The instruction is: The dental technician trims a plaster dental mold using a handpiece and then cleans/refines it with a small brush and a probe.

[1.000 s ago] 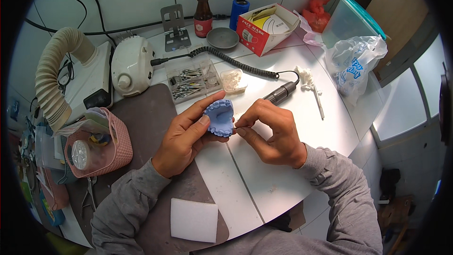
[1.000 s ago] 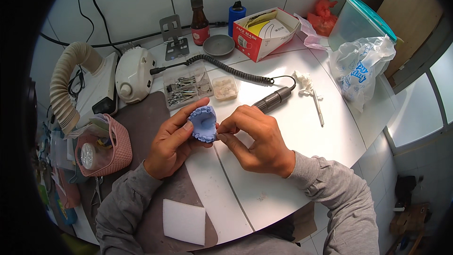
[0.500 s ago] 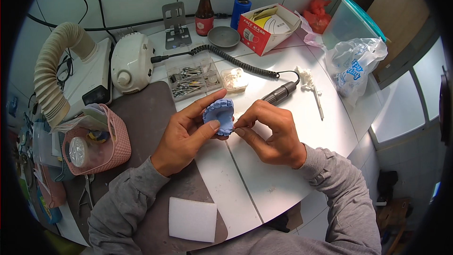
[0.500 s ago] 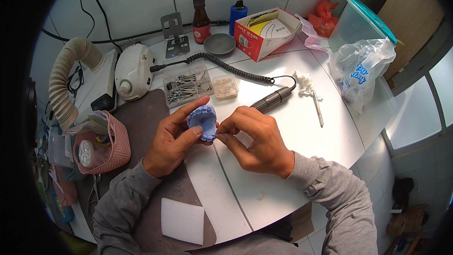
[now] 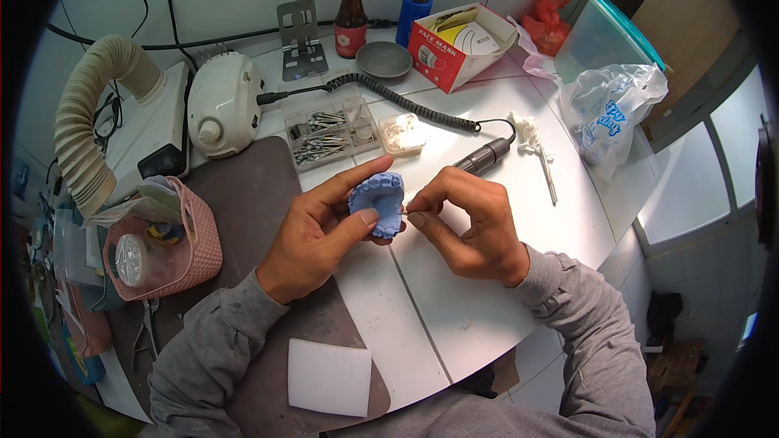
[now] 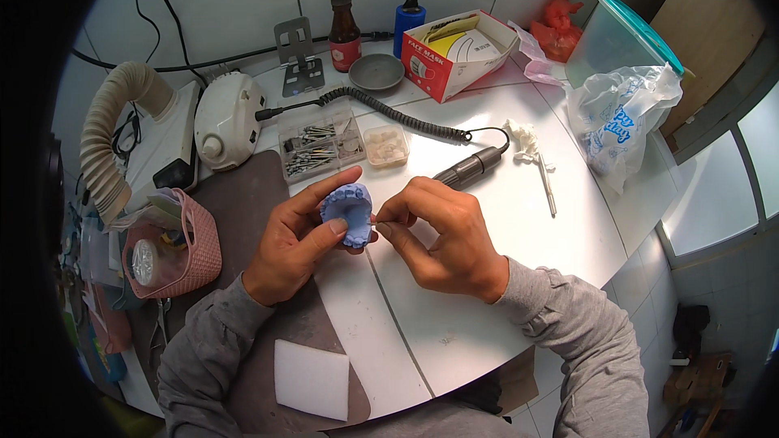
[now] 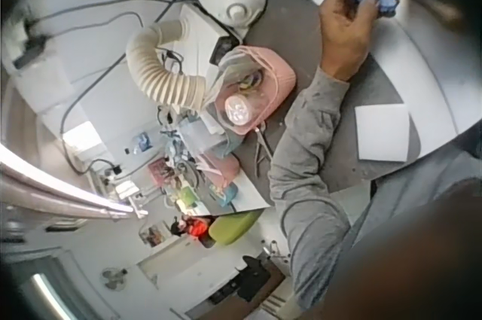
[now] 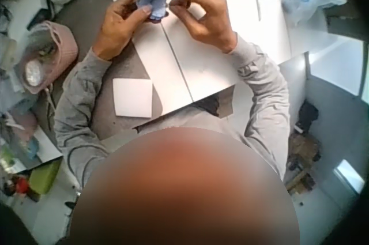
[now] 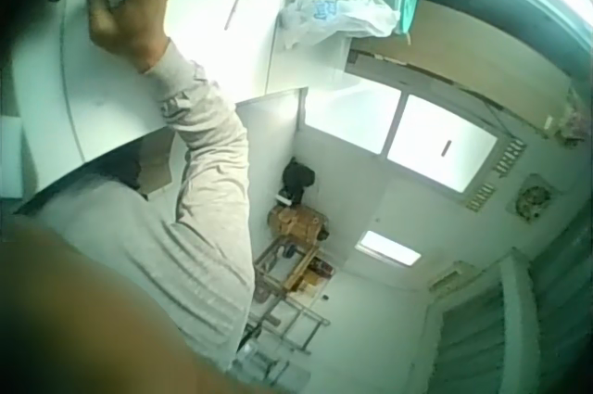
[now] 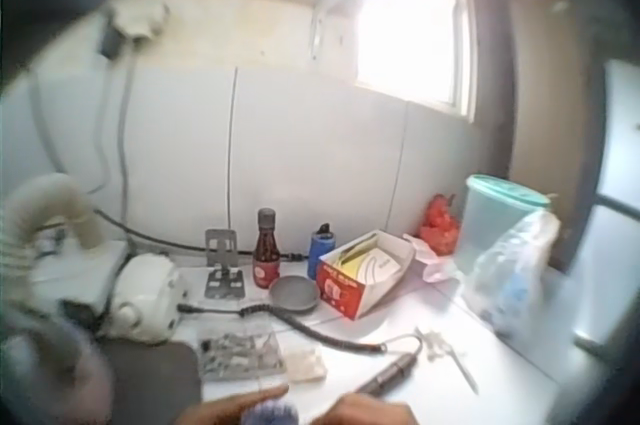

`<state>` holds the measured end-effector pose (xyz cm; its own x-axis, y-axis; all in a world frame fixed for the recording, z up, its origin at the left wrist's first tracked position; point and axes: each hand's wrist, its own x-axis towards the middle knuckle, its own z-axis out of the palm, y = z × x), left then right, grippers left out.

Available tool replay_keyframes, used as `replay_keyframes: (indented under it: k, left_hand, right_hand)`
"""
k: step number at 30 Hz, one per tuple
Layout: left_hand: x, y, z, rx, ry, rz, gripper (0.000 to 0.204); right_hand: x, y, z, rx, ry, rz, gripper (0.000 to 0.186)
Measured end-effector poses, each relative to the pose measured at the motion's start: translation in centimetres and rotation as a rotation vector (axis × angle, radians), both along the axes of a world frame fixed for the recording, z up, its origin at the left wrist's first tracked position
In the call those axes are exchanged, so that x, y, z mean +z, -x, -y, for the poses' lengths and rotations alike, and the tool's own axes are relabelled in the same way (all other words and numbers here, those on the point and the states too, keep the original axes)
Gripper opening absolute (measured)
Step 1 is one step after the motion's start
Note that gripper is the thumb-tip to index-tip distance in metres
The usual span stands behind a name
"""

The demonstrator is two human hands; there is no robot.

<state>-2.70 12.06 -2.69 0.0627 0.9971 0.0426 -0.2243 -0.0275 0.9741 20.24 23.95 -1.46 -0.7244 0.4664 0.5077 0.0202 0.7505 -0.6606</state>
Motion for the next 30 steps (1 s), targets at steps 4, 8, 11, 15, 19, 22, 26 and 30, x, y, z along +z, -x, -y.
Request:
replay_keyframes:
  k: [4, 8, 11, 15, 19, 22, 26, 30]
  left_hand:
    - [-0.11, 0.05, -0.03, 0.0, 0.007, 0.019, 0.062]
    - [0.0, 0.15, -0.06, -0.004, -0.022, -0.067, 0.064]
    - [0.27, 0.07, 0.05, -0.033, 0.039, -0.027, 0.064]
    - [-0.18, 0.13, -0.01, -0.005, -0.018, -0.043, 0.063]
    - [0.14, 0.12, 0.0, -0.034, 0.015, -0.058, 0.065]
    - [-0.05, 0.11, -0.08, -0.012, -0.02, -0.071, 0.065]
    - [0.0, 0.1, -0.02, -0.027, 0.001, -0.068, 0.065]
    - [-0.01, 0.02, -0.04, -0.017, -0.005, -0.072, 0.064]
  right_hand:
    - [0.09, -0.01, 0.27, 0.005, 0.013, -0.036, 0.015]
    - [0.03, 0.03, 0.36, -0.016, 0.016, -0.012, 0.015]
    - [-0.19, -0.01, -0.2, -0.021, 0.01, -0.049, 0.017]
    - [0.26, -0.15, 0.32, 0.058, -0.035, -0.014, 0.015]
    - [-0.02, -0.04, -0.11, -0.02, -0.007, -0.024, 0.015]
    - [0.23, -0.12, 0.18, 0.028, -0.009, -0.04, 0.015]
    - [0.02, -0.12, -0.19, 0.006, -0.02, -0.008, 0.016]
    - [0.34, -0.33, 0.04, 0.044, -0.026, -0.013, 0.016]
